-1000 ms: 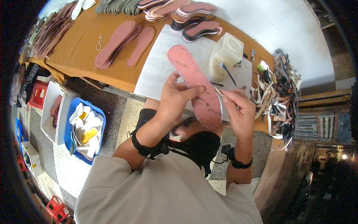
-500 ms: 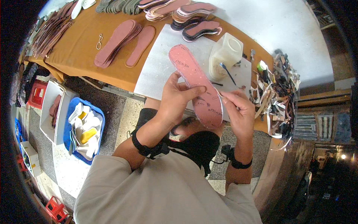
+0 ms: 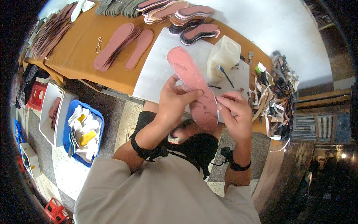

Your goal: The person picks up a stack of insoles, removes a rubber band, and applies glue to one insole using a brush. They then pick up a leather strip and press it along the edge of the insole by hand.

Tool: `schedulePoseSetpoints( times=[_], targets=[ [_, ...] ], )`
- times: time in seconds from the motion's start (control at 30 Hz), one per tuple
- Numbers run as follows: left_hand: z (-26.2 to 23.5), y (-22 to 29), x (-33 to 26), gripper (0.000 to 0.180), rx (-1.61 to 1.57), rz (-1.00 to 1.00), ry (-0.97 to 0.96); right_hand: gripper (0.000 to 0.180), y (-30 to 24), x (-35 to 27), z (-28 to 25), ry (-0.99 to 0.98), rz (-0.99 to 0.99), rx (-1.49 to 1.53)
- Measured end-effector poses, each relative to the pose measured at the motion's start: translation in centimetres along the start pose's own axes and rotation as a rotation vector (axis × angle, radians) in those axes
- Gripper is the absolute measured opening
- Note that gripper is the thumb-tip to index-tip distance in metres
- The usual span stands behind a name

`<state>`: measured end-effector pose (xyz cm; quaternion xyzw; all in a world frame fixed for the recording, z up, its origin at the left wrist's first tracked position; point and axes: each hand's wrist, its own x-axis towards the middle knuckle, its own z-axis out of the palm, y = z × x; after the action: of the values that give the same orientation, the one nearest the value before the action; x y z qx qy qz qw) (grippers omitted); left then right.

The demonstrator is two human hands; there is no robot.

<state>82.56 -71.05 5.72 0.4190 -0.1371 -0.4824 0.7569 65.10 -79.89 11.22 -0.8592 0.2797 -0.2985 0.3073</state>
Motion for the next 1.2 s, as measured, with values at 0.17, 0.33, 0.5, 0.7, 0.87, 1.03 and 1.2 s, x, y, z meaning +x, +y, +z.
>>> schedulePoseSetpoints(
  times=[0.17, 0.33, 0.5, 0.7, 0.87, 1.03, 1.2],
  targets=[
    [0.2, 0.7, -0.4, 0.06, 0.006, -0.023, 0.005, 0.018, 0.1, 0.3, -0.7, -0.047, -0.14, -0.118],
    [0.4, 0.5, -0.4, 0.059, 0.0, -0.021, -0.015, 0.016, 0.4, 0.1, -0.9, -0.052, 0.037, 0.079],
    [0.4, 0.4, -0.5, 0.059, 0.02, 0.019, -0.044, 0.014, 0.7, 0.1, -0.8, -0.068, 0.146, 0.247],
    [0.7, 0.6, -0.7, 0.059, 0.11, 0.049, -0.056, 0.013, 1.0, 0.1, -0.8, -0.044, 0.225, 0.373],
    [0.6, 0.4, -0.7, 0.061, 0.07, 0.075, -0.076, 0.014, 1.4, 0.2, -0.6, -0.02, 0.179, 0.375],
    [0.7, 0.8, -0.7, 0.065, 0.1, 0.053, -0.075, 0.015, 1.1, 0.2, -0.7, -0.042, 0.36, 0.431],
    [0.8, 0.6, -0.8, 0.066, 0.087, 0.069, -0.098, 0.014, 1.6, 0.1, -0.8, -0.061, 0.409, 0.527]
  ],
)
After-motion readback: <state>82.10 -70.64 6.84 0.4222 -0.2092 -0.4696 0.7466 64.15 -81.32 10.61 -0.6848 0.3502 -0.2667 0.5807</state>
